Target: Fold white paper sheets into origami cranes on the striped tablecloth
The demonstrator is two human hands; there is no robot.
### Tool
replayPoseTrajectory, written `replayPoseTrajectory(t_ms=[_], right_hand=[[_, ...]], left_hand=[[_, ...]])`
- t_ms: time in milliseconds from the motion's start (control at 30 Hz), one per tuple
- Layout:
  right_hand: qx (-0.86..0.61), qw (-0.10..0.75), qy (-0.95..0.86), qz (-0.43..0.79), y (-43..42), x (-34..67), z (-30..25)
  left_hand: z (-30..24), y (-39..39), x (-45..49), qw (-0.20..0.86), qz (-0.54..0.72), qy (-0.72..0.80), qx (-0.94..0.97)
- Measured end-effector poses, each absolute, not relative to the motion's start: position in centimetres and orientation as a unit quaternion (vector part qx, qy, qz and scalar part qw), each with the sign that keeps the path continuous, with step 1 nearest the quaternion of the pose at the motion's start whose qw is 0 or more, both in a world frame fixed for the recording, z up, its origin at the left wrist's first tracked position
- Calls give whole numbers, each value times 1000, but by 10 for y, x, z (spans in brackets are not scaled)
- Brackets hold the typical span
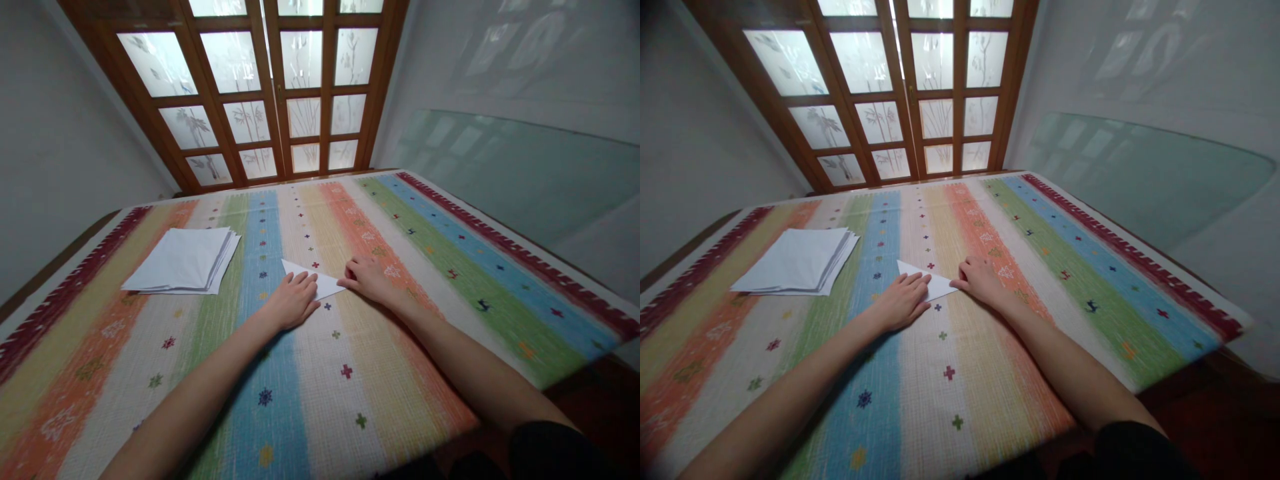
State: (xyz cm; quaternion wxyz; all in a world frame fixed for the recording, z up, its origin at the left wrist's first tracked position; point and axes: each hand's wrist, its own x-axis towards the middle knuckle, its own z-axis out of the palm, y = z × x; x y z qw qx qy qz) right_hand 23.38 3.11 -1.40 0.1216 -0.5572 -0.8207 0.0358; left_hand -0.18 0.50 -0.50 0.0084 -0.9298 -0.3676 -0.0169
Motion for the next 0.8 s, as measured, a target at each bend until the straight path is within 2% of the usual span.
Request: replayPoseTrajectory(t_ms=[267, 367, 500, 667, 800], right_hand=[[-529, 126, -830, 120, 43, 265, -5], [-525, 179, -815, 167, 44, 266, -9], [-523, 295, -769, 220, 47, 263, -18], [-514, 433, -666, 322, 52, 256, -24], [-439, 459, -640, 433, 47, 243, -15]], left_hand=[[7, 4, 15, 32, 28, -361, -932], [11, 3, 20, 21, 44, -366, -929], [11, 13, 9, -29, 11, -373, -927], [18, 31, -18, -129, -213, -416, -875], [30, 34, -19, -307, -464, -444, -702]])
